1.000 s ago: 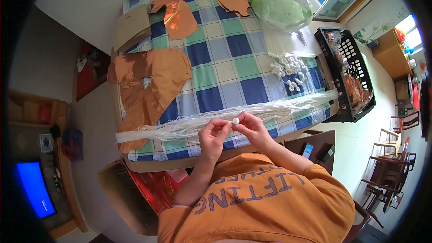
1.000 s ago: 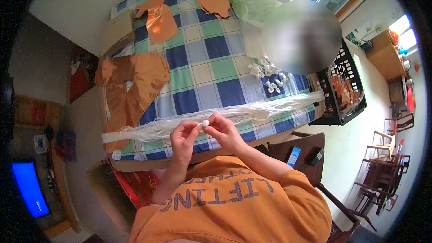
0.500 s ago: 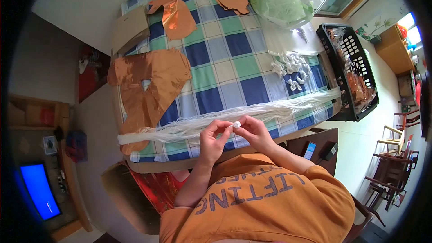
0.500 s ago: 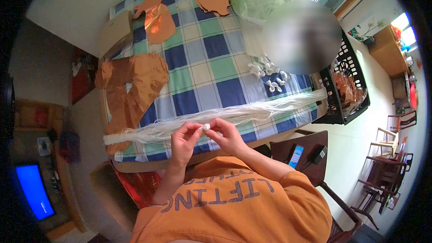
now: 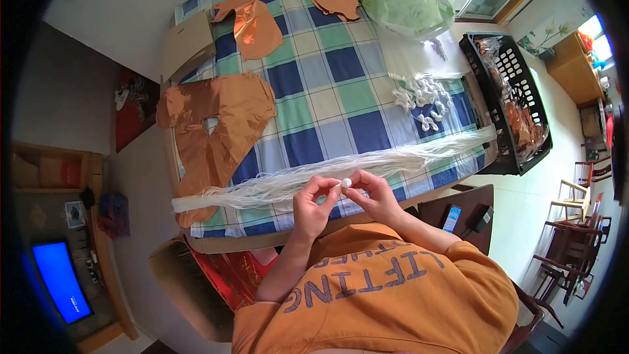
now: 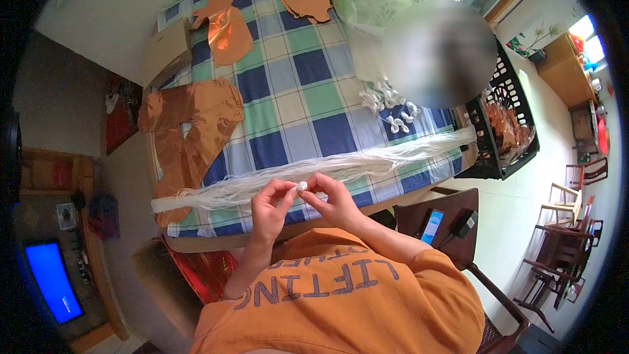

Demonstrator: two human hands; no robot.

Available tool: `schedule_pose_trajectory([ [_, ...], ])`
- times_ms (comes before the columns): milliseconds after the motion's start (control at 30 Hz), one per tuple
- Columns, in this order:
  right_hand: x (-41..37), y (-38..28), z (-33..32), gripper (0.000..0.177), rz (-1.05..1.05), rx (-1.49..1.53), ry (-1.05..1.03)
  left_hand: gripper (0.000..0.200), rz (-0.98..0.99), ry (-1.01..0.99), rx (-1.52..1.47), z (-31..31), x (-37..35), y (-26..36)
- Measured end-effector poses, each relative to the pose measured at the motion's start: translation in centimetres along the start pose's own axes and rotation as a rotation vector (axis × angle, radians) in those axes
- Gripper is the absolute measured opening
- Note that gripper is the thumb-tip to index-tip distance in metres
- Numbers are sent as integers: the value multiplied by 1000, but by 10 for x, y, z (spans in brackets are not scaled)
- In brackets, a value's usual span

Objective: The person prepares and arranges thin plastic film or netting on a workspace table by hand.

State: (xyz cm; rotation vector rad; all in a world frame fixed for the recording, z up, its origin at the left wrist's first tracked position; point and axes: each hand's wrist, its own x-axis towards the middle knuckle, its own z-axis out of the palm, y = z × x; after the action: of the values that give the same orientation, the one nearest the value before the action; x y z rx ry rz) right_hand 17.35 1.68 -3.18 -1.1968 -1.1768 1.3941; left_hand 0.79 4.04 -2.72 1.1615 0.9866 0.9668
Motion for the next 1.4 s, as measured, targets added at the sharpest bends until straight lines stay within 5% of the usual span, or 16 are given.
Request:
schedule_pose_trajectory([
  [833, -7, -29, -2, 9, -187, -261, -55, 7, -4, 146, 22, -17, 1, 1],
  [1033, 6, -31, -48, 7, -151, -425, 232, 7, 18, 122, -13, -19, 0, -2],
  [1400, 6, -36, -69, 10, -160, -597, 280, 7, 8, 105, -12, -17, 0, 0],
])
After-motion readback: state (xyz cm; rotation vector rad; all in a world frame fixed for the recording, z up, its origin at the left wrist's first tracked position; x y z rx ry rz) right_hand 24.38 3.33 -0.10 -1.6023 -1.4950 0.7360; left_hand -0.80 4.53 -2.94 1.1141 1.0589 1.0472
